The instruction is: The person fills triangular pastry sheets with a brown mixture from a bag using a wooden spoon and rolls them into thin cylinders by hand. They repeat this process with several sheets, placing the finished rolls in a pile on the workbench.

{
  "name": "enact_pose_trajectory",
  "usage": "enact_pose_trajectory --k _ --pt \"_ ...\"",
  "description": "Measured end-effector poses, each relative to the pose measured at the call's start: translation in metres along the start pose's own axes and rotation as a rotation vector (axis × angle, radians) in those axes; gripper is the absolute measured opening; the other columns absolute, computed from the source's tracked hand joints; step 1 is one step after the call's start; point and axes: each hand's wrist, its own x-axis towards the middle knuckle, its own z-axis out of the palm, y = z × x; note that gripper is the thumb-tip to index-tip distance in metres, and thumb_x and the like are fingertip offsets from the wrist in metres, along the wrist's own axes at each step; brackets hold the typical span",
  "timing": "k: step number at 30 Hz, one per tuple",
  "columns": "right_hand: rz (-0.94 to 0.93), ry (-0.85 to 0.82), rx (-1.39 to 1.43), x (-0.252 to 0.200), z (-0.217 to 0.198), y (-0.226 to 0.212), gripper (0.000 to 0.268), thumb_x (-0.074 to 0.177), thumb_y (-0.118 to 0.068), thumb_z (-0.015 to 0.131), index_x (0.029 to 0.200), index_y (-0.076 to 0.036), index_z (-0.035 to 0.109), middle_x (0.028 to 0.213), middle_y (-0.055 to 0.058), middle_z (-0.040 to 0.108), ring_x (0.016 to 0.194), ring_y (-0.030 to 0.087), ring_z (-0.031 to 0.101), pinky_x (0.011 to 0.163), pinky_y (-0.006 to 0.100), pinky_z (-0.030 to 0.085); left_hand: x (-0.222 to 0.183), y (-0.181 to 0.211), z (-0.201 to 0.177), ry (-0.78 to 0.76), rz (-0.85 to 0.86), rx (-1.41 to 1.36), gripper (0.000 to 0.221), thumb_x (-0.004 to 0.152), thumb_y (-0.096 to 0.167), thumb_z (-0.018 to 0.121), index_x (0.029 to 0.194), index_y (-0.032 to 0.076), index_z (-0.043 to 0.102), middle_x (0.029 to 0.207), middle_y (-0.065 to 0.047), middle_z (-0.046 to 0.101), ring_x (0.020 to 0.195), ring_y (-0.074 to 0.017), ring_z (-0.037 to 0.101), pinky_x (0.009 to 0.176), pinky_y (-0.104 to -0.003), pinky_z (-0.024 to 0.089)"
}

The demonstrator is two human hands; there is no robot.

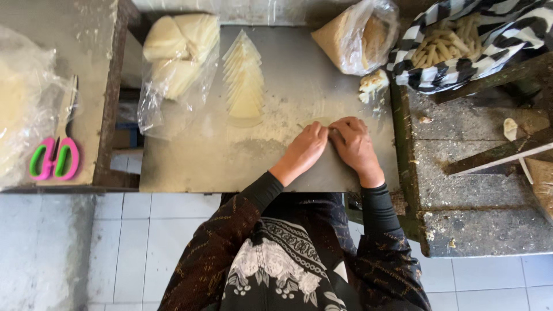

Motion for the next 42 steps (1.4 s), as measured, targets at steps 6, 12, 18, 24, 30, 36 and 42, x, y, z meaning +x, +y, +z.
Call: enact_pose_trajectory --k 6,12,18,24,30,36,42 --pt "0.003 -0.010 0.056 0.002 -0.002 -0.013 0.023 0.085 -0.010 0.080 0.105 -0.002 0.073 0.117 0.017 0.065 0.100 0.034 0.068 0.086 0.043 0.053 -0.003 -0.016 -0.007 -0.048 -0.078 -0.240 0.008 0.096 -0.005 0.059 0.102 -0.006 0.054 0.100 -0.021 0.062 0.080 -0.0280 0.066 0.069 -0.034 0.059" --pt "0.155 -0.048 0.305 0.015 -0.002 -0.036 0.014 0.091 -0.001 0.070 0.105 0.000 0.069 0.115 0.018 0.066 0.077 0.028 0.070 0.071 0.037 0.054 -0.004 -0.038 -0.046 -0.028 -0.220 -0.513 0.012 0.096 -0.003 0.057 0.108 -0.003 0.053 0.102 -0.019 0.064 0.072 -0.0294 0.069 0.063 -0.038 0.057" --pt "0.058 -0.059 0.384 0.039 -0.001 -0.053 0.011 0.096 0.001 0.066 0.106 0.000 0.066 0.094 0.015 0.069 0.084 0.030 0.071 0.074 0.038 0.055 0.001 -0.059 -0.084 0.145 -0.203 -0.470 0.014 0.098 0.006 0.071 0.108 0.002 0.062 0.099 -0.015 0.069 0.080 -0.0307 0.069 0.070 -0.040 0.057" --pt "-0.105 0.100 0.249 0.084 0.013 -0.053 0.009 0.097 0.002 0.066 0.106 0.000 0.066 0.100 0.019 0.068 0.091 0.039 0.068 0.077 0.042 0.054 0.013 -0.087 -0.095 0.190 -0.158 -0.508 0.019 0.090 -0.002 0.070 0.108 0.004 0.065 0.105 -0.013 0.068 0.090 -0.0312 0.072 0.077 -0.037 0.059" --pt "-0.182 0.100 0.131 0.077 0.028 -0.064 0.013 0.094 0.007 0.062 0.104 0.000 0.064 0.100 0.019 0.065 0.094 0.039 0.066 0.080 0.044 0.054 -0.005 -0.104 -0.083 0.178 -0.151 -0.469 0.018 0.087 -0.004 0.072 0.102 0.005 0.069 0.106 -0.011 0.070 0.091 -0.0310 0.071 0.078 -0.037 0.059" --pt "-0.159 -0.027 0.076 0.037 0.041 -0.078 0.014 0.089 0.002 0.066 0.103 -0.003 0.065 0.098 0.015 0.066 0.090 0.035 0.065 0.079 0.042 0.053 -0.044 -0.094 -0.079 0.053 -0.159 -0.345 0.018 0.084 0.002 0.076 0.101 0.008 0.071 0.103 -0.006 0.071 0.087 -0.0271 0.071 0.073 -0.036 0.058" --pt "-0.196 -0.054 0.031 0.029 0.041 -0.081 0.016 0.088 -0.003 0.070 0.103 -0.007 0.068 0.100 0.010 0.067 0.094 0.032 0.064 0.086 0.041 0.052 -0.051 -0.084 -0.086 0.115 -0.200 -0.286 0.022 0.081 0.000 0.075 0.101 0.008 0.073 0.109 -0.008 0.067 0.089 -0.0273 0.071 0.074 -0.037 0.058"
